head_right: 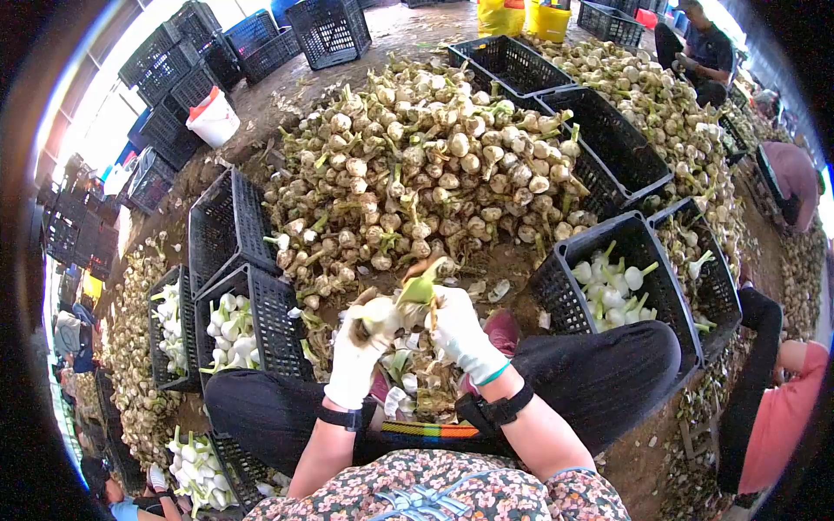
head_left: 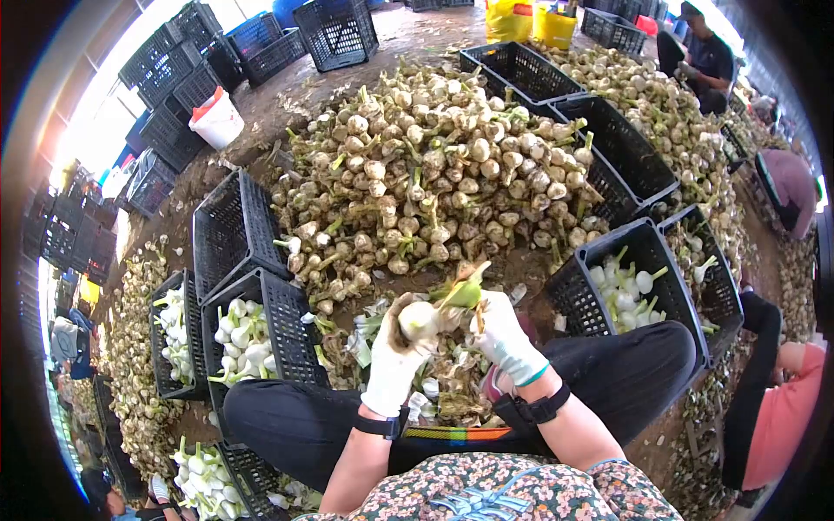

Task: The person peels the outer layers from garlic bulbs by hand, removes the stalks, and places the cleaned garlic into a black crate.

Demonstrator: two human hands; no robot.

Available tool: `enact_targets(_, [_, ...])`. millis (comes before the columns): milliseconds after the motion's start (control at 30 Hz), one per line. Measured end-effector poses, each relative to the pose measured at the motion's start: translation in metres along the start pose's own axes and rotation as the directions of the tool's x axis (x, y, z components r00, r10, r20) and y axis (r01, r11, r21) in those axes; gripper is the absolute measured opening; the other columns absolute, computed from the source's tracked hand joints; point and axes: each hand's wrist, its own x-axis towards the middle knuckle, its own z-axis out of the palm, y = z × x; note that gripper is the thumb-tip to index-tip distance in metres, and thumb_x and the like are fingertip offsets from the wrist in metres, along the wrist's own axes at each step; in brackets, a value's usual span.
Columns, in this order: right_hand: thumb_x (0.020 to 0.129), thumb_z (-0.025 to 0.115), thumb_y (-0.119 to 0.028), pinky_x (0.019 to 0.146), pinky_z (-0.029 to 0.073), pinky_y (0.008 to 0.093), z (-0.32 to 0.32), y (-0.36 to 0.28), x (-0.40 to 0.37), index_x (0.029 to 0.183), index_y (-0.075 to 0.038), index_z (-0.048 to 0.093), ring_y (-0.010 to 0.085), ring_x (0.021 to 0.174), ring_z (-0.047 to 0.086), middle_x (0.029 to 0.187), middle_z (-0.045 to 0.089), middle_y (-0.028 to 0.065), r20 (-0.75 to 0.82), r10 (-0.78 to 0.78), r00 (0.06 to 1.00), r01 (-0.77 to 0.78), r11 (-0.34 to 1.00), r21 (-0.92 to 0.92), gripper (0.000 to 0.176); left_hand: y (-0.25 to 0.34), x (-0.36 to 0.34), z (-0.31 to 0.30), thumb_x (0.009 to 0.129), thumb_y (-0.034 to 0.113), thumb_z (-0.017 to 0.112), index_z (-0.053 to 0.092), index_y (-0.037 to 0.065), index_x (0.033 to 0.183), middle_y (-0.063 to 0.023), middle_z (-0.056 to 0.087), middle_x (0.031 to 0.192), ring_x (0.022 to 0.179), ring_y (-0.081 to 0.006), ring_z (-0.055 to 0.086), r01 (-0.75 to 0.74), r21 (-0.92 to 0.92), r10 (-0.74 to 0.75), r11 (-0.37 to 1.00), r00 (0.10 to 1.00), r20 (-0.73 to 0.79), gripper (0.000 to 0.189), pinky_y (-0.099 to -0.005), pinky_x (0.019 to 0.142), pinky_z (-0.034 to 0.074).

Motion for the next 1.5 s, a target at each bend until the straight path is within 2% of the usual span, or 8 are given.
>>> enact_targets(167, [0.092,0.052,0.000,0.064,0.055,0.0249,-0.005,0.016,0.022,0.104,0.000,0.066,0.0150,0.073,0.065,0.087,0.068,0.0058,-0.363,0.352,0.863,-0.189,0.890,0.414,0.018,0.022,-0.005,0.001,0.083,-0.003,0.071,0.044,-0.001,0.137,-0.0098,0.061,0.116,0.103,-0.0180,0.062,0.083,-0.188,-0.072,0.979,0.995,0.066,0.061,-0.0291,0.090,0.053])
enact_targets(233, [0.093,0.049,0.002,0.062,0.057,0.0296,-0.019,0.008,0.019,0.107,0.000,0.063,0.0173,0.071,0.066,0.088,0.068,0.0069,-0.370,0.324,0.871,-0.235,0.935,0.266,0.020,0.025,-0.007,-0.004,0.081,-0.006,0.070,0.044,-0.001,0.137,-0.0099,0.058,0.118,0.104,-0.0181,0.061,0.101,-0.166,-0.098,0.981,0.995,0.030,0.062,-0.0290,0.089,0.052])
enact_targets(300, [0.083,0.071,-0.019,0.090,0.051,0.0453,-0.022,0.011,0.016,0.112,0.001,0.061,0.0349,0.107,0.061,0.113,0.063,0.0205,-0.151,-0.175,0.973,-0.075,0.377,-0.923,0.037,0.012,-0.005,-0.016,0.081,-0.010,0.067,0.044,-0.001,0.138,-0.0092,0.055,0.118,0.103,-0.0162,0.058,0.013,0.013,-0.013,1.000,1.000,-0.013,0.062,-0.0266,0.088,0.051])
enact_targets(433, [0.074,0.070,-0.017,0.086,0.049,0.0425,0.024,-0.039,-0.003,0.099,-0.001,0.065,0.0374,0.097,0.061,0.099,0.064,0.0185,0.326,-0.192,0.926,0.373,0.607,-0.702,0.030,0.009,-0.006,-0.012,0.077,-0.011,0.067,0.043,0.004,0.140,-0.0071,0.053,0.118,0.102,-0.0148,0.056,-0.087,0.409,0.070,0.909,0.996,0.056,0.069,-0.0258,0.089,0.049])
enact_targets(767, [0.068,0.065,-0.011,0.070,0.051,0.0430,0.033,-0.033,-0.007,0.084,-0.006,0.067,0.0351,0.079,0.063,0.081,0.061,0.0157,0.392,-0.168,0.904,0.425,0.288,-0.858,0.017,0.014,-0.009,-0.014,0.069,-0.003,0.076,0.050,0.005,0.134,-0.0142,0.053,0.120,0.116,-0.0289,0.054,-0.217,0.633,0.084,0.743,0.969,0.233,0.071,-0.0359,0.101,0.043])
enact_targets(1033, [0.077,0.066,-0.006,0.072,0.051,0.0344,0.047,-0.015,-0.009,0.090,0.000,0.066,0.0265,0.077,0.065,0.083,0.066,0.0162,0.058,-0.093,0.994,0.109,0.765,-0.635,0.015,0.005,-0.007,-0.009,0.085,0.003,0.072,0.047,0.000,0.134,-0.0111,0.060,0.121,0.108,-0.0194,0.059,-0.037,0.066,0.051,0.997,0.976,-0.213,0.056,-0.0323,0.099,0.047])
enact_targets(1400, [0.077,0.064,-0.008,0.074,0.050,0.0394,-0.005,0.029,0.029,0.087,0.000,0.065,0.0360,0.083,0.064,0.089,0.065,0.0192,-0.130,-0.291,0.948,0.041,0.516,-0.855,0.012,-0.006,-0.003,-0.027,0.095,0.007,0.059,0.057,-0.005,0.124,-0.0142,0.062,0.125,0.114,-0.0261,0.061,0.054,-0.528,-0.145,0.848,0.981,-0.132,0.031,-0.0378,0.101,0.049])
enact_targets(1500, [0.085,0.065,-0.027,0.081,0.051,0.0421,-0.018,0.038,0.037,0.098,0.000,0.067,0.0354,0.094,0.065,0.103,0.066,0.0209,-0.058,0.214,0.975,-0.132,0.350,-0.927,0.030,-0.006,0.005,-0.027,0.096,0.011,0.059,0.055,-0.004,0.127,-0.0159,0.062,0.125,0.115,-0.0291,0.061,0.005,-0.748,-0.113,0.663,0.989,-0.093,0.034,-0.0404,0.103,0.048])
